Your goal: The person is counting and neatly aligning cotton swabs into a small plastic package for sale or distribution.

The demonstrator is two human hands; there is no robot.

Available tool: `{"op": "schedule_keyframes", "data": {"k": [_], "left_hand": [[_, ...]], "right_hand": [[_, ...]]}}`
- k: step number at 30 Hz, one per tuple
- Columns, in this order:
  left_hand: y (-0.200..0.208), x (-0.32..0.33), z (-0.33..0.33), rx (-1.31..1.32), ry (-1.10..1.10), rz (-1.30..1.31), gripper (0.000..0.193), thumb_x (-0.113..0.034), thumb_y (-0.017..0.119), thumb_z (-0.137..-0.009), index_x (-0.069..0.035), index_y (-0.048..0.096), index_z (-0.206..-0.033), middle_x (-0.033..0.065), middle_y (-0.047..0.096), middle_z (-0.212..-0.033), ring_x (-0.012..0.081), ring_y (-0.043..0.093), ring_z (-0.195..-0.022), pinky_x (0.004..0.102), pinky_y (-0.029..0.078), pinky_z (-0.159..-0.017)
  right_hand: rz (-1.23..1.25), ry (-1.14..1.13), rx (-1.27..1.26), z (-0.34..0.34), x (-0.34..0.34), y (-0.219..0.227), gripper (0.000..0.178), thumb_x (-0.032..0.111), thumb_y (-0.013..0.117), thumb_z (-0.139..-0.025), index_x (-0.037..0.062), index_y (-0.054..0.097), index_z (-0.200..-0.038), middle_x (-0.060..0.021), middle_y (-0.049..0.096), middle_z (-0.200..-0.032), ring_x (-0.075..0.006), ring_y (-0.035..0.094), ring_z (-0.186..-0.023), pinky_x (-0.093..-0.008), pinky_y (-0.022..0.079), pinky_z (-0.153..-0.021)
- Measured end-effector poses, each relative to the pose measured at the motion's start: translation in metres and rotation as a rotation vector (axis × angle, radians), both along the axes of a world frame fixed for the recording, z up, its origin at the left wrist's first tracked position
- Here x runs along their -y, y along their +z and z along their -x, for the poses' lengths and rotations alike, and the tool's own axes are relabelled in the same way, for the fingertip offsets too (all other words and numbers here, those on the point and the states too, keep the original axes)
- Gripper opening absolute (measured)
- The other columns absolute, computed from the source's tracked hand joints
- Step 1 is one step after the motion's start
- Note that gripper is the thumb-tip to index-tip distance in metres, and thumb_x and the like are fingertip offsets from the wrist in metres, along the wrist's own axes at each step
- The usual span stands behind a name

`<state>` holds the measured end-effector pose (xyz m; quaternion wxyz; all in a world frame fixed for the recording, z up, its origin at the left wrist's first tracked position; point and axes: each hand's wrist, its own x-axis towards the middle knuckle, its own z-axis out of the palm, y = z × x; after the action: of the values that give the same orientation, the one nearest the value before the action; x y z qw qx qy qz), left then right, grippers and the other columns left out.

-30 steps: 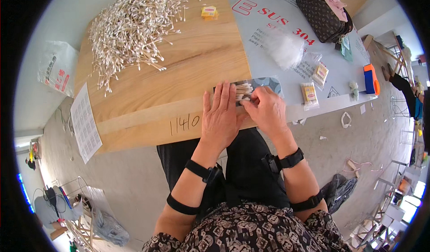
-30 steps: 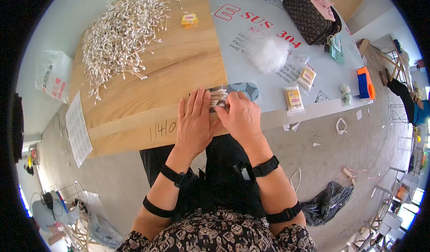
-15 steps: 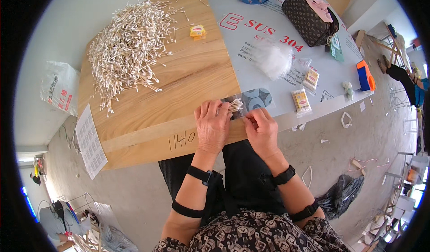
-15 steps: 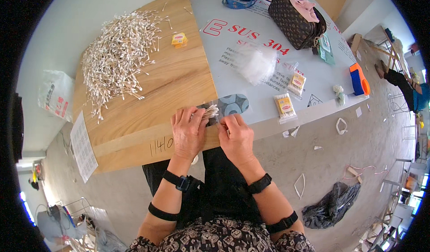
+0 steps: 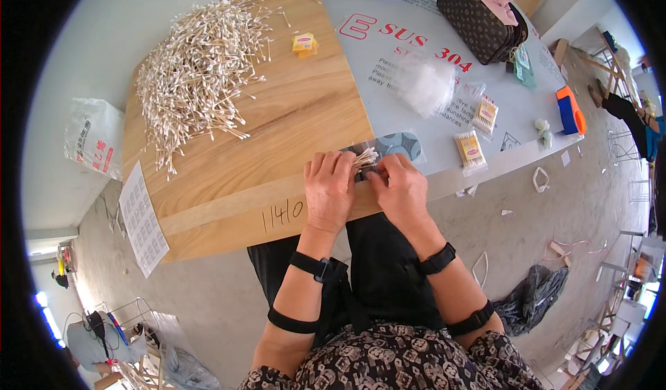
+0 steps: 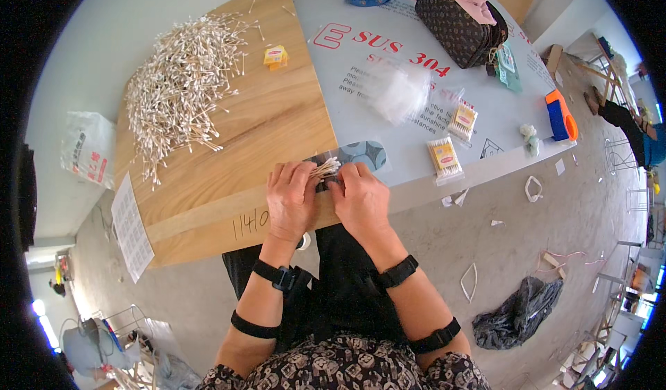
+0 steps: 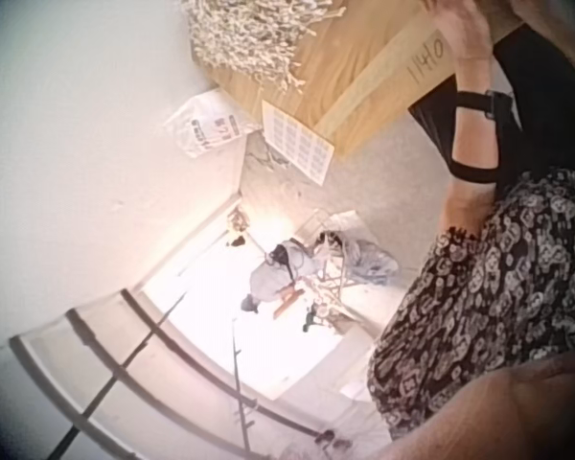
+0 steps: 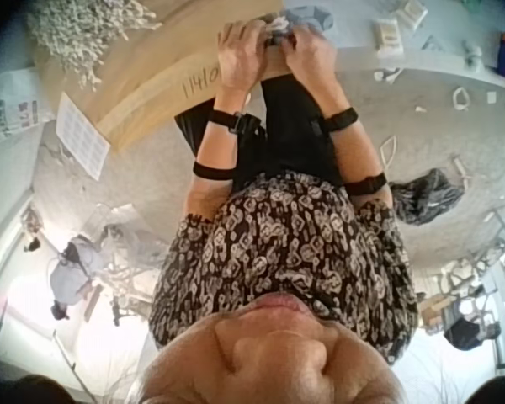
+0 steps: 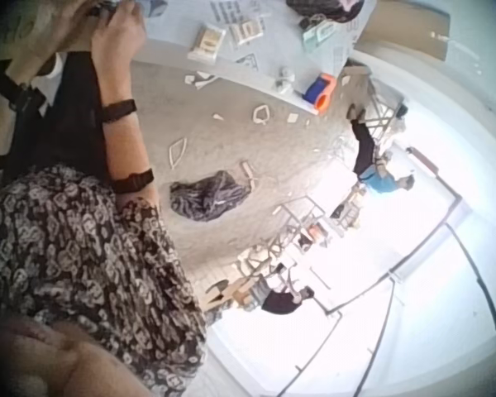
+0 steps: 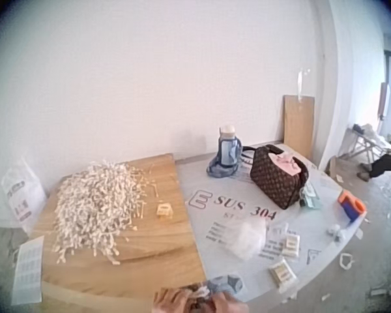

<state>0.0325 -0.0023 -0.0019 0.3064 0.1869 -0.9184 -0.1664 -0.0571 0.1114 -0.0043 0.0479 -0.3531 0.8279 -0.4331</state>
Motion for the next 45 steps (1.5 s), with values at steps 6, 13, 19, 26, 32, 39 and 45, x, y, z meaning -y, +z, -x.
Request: {"op": "schedule_keyframes", "data": {"k": [6,13,19,26,32,39,45], "left_hand": [[0.005,0.006,0.002,0.044,-0.004,-0.062,0.014,0.000,0.067,-0.075,-0.006,0.058,-0.084,0.0080,0.058,-0.087,0.0303,0.055,-0.084,0.0413,0.042,-0.073],[0.014,0.018,0.007,0.221,-0.082,-0.048,0.009,-0.002,0.063,-0.079,-0.004,0.054,-0.080,0.0103,0.056,-0.083,0.0323,0.055,-0.086,0.0431,0.041,-0.073],[0.010,0.020,0.012,0.262,-0.054,-0.015,0.006,-0.003,0.060,-0.082,-0.005,0.055,-0.085,0.0114,0.059,-0.086,0.0337,0.056,-0.086,0.0446,0.042,-0.074],[0.016,0.031,0.019,0.298,-0.027,0.029,0.006,-0.005,0.059,-0.083,-0.005,0.054,-0.085,0.0117,0.060,-0.085,0.0344,0.057,-0.085,0.0462,0.042,-0.074],[0.016,0.028,0.020,0.414,0.006,-0.004,0.004,-0.005,0.059,-0.083,-0.004,0.055,-0.085,0.0119,0.060,-0.085,0.0340,0.058,-0.086,0.0463,0.044,-0.073],[0.015,0.033,0.023,0.328,-0.029,0.011,0.003,-0.007,0.061,-0.083,-0.006,0.060,-0.085,0.0110,0.060,-0.088,0.0331,0.058,-0.088,0.0449,0.047,-0.074],[0.016,0.027,0.013,0.112,-0.017,-0.107,0.009,-0.004,0.066,-0.078,-0.006,0.061,-0.085,0.0092,0.059,-0.086,0.0316,0.057,-0.086,0.0422,0.048,-0.072]], "right_hand": [[-0.150,0.018,-0.108,0.003,0.006,-0.001,0.015,0.015,0.064,-0.081,0.0032,0.056,-0.083,-0.0153,0.062,-0.081,-0.0367,0.063,-0.071,-0.0451,0.051,-0.062],[-0.240,0.009,-0.091,0.005,0.010,-0.003,0.016,0.017,0.061,-0.081,0.0026,0.056,-0.080,-0.0174,0.063,-0.080,-0.0377,0.063,-0.071,-0.0460,0.051,-0.062],[-0.118,-0.049,-0.022,0.003,0.010,-0.007,0.014,0.016,0.063,-0.078,0.0044,0.057,-0.076,-0.0167,0.063,-0.077,-0.0376,0.063,-0.067,-0.0459,0.051,-0.061],[-0.144,-0.081,-0.044,0.003,0.011,-0.008,0.012,0.014,0.063,-0.077,0.0041,0.057,-0.075,-0.0162,0.064,-0.077,-0.0377,0.062,-0.066,-0.0459,0.051,-0.060],[-0.151,-0.084,-0.039,0.002,0.012,-0.006,0.012,0.014,0.063,-0.077,0.0042,0.057,-0.074,-0.0162,0.064,-0.077,-0.0377,0.062,-0.066,-0.0460,0.051,-0.059],[-0.093,-0.095,-0.049,0.000,0.012,-0.007,0.011,0.012,0.063,-0.077,0.0045,0.056,-0.075,-0.0154,0.063,-0.075,-0.0379,0.062,-0.065,-0.0463,0.051,-0.058],[-0.069,-0.076,-0.020,0.000,0.011,-0.008,0.011,0.012,0.063,-0.078,0.0043,0.055,-0.075,-0.0156,0.063,-0.076,-0.0379,0.061,-0.065,-0.0463,0.050,-0.058]]}}
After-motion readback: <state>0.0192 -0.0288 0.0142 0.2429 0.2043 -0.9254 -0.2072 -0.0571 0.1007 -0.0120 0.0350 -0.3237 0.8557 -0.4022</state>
